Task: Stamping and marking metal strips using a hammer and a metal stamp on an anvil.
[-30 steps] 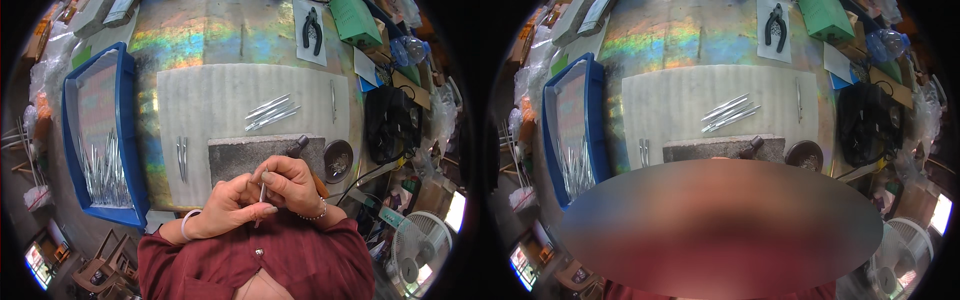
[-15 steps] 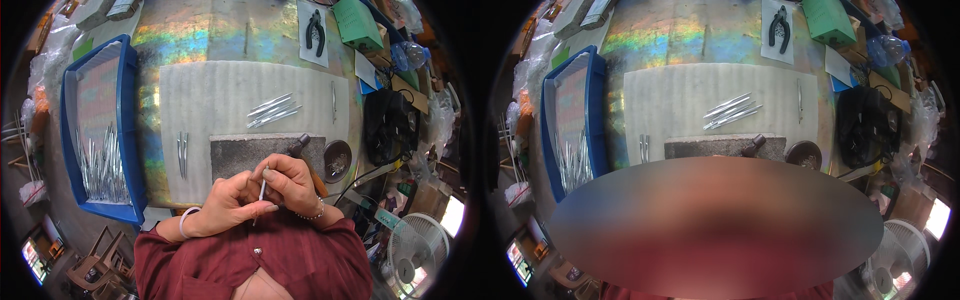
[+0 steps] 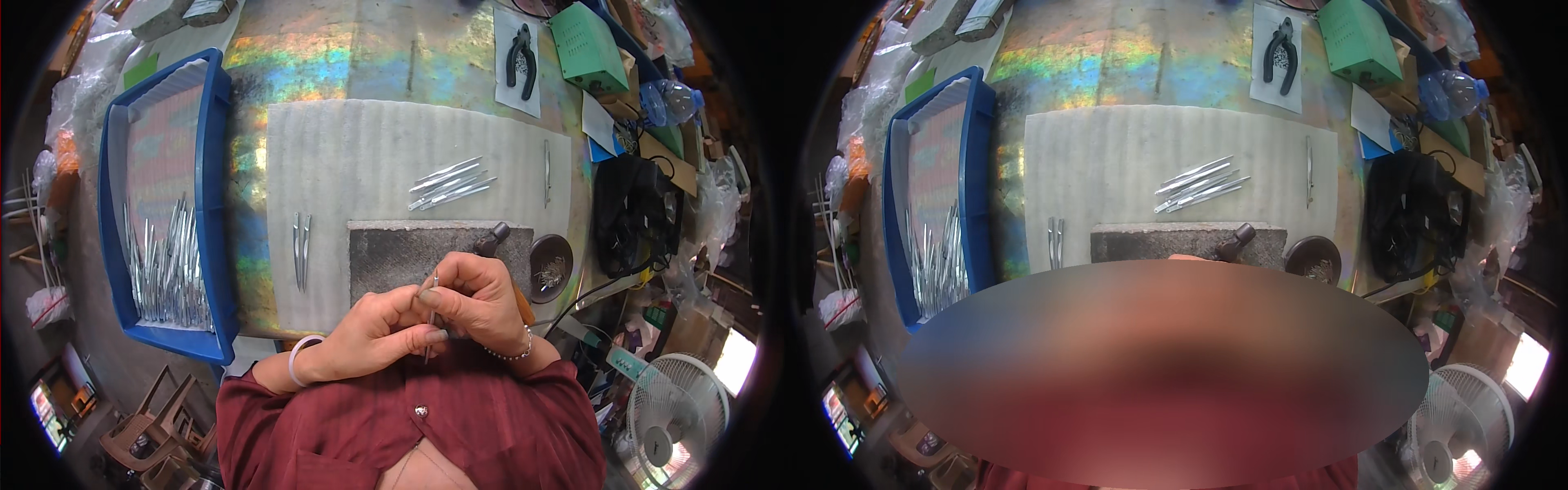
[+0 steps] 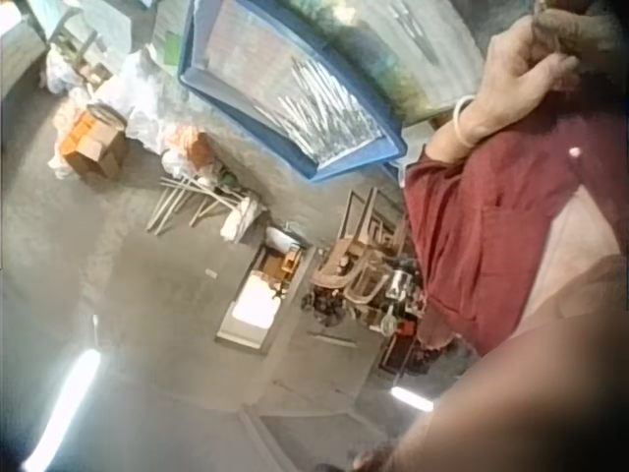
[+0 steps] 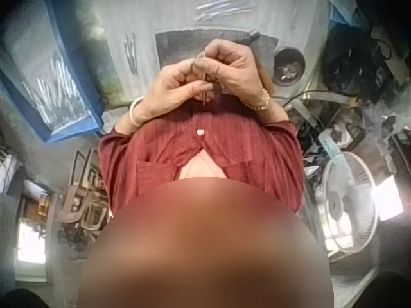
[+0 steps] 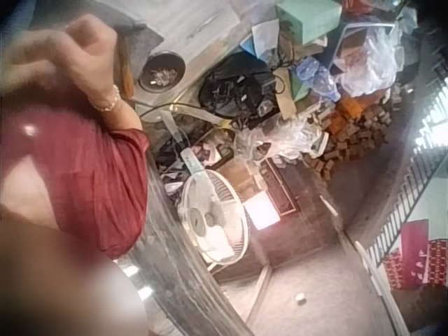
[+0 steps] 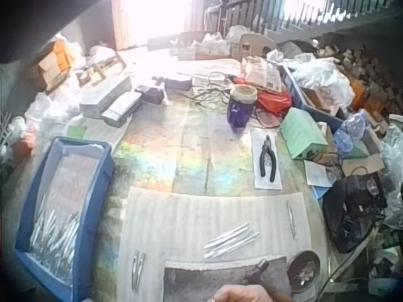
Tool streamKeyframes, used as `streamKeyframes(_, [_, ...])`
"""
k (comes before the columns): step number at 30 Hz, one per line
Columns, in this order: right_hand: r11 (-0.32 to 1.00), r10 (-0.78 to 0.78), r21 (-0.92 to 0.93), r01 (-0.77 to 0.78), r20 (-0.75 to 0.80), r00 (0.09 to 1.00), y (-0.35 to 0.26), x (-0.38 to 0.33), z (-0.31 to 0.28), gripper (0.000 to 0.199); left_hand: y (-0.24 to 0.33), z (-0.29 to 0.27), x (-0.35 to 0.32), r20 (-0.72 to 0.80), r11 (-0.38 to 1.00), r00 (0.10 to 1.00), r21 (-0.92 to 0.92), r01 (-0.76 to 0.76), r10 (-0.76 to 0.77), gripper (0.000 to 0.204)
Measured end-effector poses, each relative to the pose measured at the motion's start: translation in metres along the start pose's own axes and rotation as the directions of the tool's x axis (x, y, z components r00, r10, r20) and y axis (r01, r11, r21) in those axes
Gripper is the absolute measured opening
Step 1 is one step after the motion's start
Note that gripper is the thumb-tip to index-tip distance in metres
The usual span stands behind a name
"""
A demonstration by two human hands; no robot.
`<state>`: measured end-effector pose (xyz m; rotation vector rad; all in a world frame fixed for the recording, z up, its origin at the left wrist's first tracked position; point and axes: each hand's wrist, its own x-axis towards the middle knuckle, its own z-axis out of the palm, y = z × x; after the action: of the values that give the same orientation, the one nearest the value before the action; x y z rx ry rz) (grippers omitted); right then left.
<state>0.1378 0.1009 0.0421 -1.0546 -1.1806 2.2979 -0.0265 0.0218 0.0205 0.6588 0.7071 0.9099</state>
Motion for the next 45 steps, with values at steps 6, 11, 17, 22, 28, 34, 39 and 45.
streamKeyframes(6, [1.0, 0.0, 0.008, 0.0, -0.007, 1.0, 0.002, 0.001, 0.006, 0.015, 0.002, -0.004, -0.004, 0.027, 0.999, 1.0, 0.033, 0.011, -0.012, 0.016])
streamKeyframes(11, [0.999, 0.038, -0.023, -0.038, 0.011, 0.999, 0.003, 0.002, 0.007, 0.015, 0.003, -0.004, -0.008, 0.045, 0.996, 0.997, -0.051, 0.067, -0.065, 0.016])
streamKeyframes(17, [0.999, 0.035, 0.017, -0.036, 0.018, 0.999, 0.001, 0.002, 0.012, 0.016, 0.003, -0.006, -0.011, 0.053, 0.996, 0.997, -0.063, 0.064, -0.06, 0.015])
streamKeyframes(22, [0.999, 0.021, 0.029, -0.022, 0.025, 0.999, 0.002, 0.001, 0.012, 0.015, 0.002, -0.005, -0.011, 0.048, 0.999, 0.998, -0.027, 0.044, -0.042, 0.015])
streamKeyframes(28, [0.998, -0.019, 0.053, 0.017, 0.029, 0.999, 0.005, -0.002, 0.012, 0.013, 0.002, -0.003, -0.01, 0.037, 0.999, 0.999, -0.05, 0.007, -0.005, 0.014])
streamKeyframes(34, [0.997, -0.046, 0.06, 0.043, 0.053, 0.998, 0.006, -0.003, 0.013, 0.012, 0.005, 0.002, -0.009, -0.076, 0.974, 0.991, 0.207, -0.093, 0.111, 0.016])
streamKeyframes(39, [0.997, -0.059, 0.059, 0.056, 0.041, 0.997, 0.011, -0.004, 0.013, 0.012, 0.008, 0.003, -0.011, -0.116, 0.931, 0.983, 0.351, -0.094, 0.142, 0.017])
streamKeyframes(45, [0.998, -0.012, 0.062, 0.014, -0.03, 0.999, 0.011, -0.005, 0.016, 0.01, -0.002, 0.0, -0.013, -0.102, 0.972, 0.991, 0.225, -0.065, 0.09, 0.015])
